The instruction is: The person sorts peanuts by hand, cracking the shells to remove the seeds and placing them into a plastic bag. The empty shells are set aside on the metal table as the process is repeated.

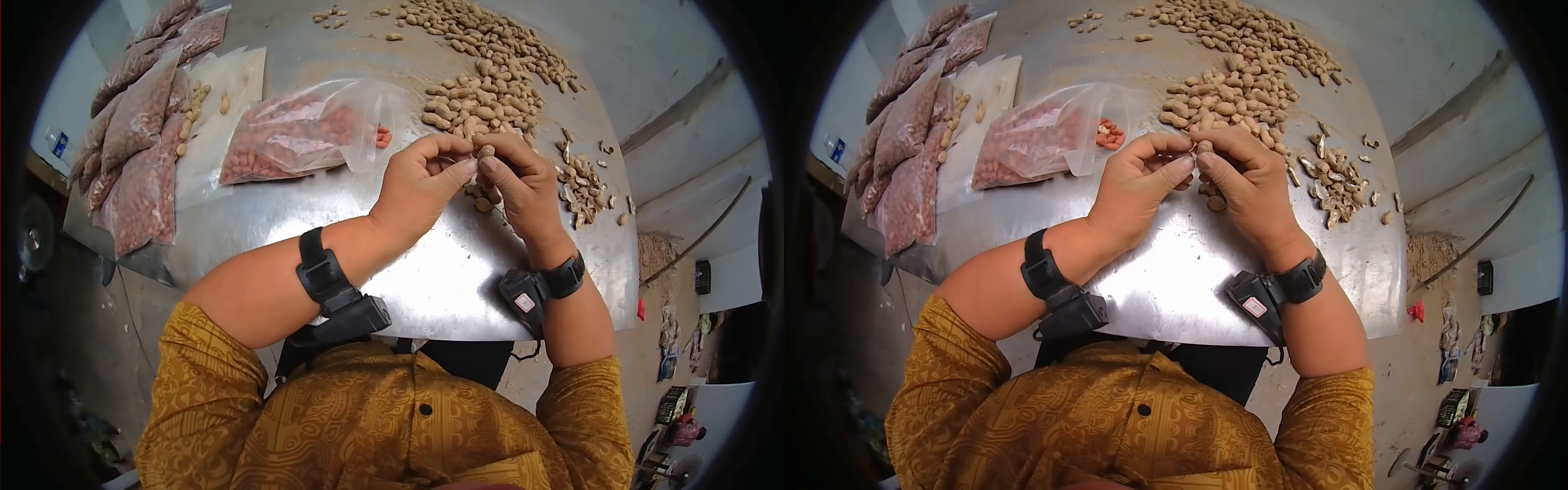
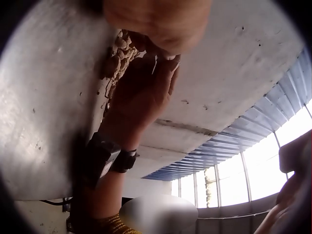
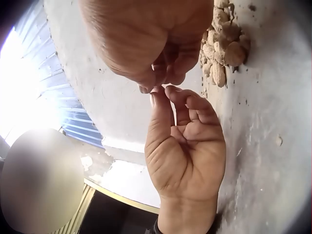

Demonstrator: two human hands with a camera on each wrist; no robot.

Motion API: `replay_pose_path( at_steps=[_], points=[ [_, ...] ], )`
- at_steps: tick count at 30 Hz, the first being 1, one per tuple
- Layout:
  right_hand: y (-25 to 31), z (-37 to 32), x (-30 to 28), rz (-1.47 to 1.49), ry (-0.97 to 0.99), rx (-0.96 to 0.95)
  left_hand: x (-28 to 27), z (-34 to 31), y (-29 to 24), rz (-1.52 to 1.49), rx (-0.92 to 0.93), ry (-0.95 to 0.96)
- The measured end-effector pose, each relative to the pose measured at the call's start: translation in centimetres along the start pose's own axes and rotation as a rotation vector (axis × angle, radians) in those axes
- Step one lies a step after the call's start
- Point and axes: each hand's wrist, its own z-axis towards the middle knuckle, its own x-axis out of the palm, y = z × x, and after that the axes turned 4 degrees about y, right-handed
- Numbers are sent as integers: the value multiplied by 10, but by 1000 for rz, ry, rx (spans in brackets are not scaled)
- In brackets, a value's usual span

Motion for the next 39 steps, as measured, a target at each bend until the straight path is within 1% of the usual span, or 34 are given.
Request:
replay_pose_path(
  at_steps=[1, 4, 7, 10, 13, 15, 16, 18, 19, 22, 24, 27, 30, 31, 33, 34, 36, 37, 39],
  points=[
    [1, -1, 0, 27, -1, 35, 0, -1, -1, -11, 0, 9],
    [3, -3, 3, 102, -3, 41, 1, -2, -2, -37, -4, 26],
    [1, -4, 2, 214, 10, 103, 2, -2, -2, -19, -7, 22],
    [-1, -2, 3, 207, 15, 80, 1, -1, 0, 23, -4, 18],
    [-3, -3, 1, 445, -9, 169, 1, -1, -1, 26, -16, 29],
    [-4, -1, 4, 586, -66, 178, 1, 0, -1, 11, -31, 43],
    [-4, -1, 5, 656, -95, 181, 2, -1, -1, 26, -8, 43],
    [-8, -1, 4, 779, -55, 194, 2, -1, -1, 57, 38, 43],
    [-10, -1, 4, 841, -34, 200, 1, 0, 0, 122, 46, 48],
    [-7, 0, 5, 888, -56, 218, -4, 1, 2, 277, 77, 61],
    [-4, -1, 5, 844, -26, 208, -5, 2, 1, 325, 106, 71],
    [-8, -2, 5, 827, -8, 201, -2, 1, -5, 371, 125, 29],
    [-10, -3, 4, 807, 6, 224, -5, 2, -7, 493, 182, 60],
    [-10, -3, 3, 796, 13, 235, -6, 3, -9, 559, 205, 97],
    [-10, -2, 1, 752, 54, 190, -10, 5, -12, 689, 251, 171],
    [-10, -2, 0, 730, 75, 168, -10, 5, -13, 689, 255, 179],
    [-5, -3, -1, 589, 103, 189, -9, 6, -16, 691, 263, 194],
    [-2, -4, -1, 519, 116, 200, -8, 6, -17, 638, 184, 200],
    [4, -6, 3, 78, 125, 58, -3, 4, -17, 529, 27, 211]
  ],
)
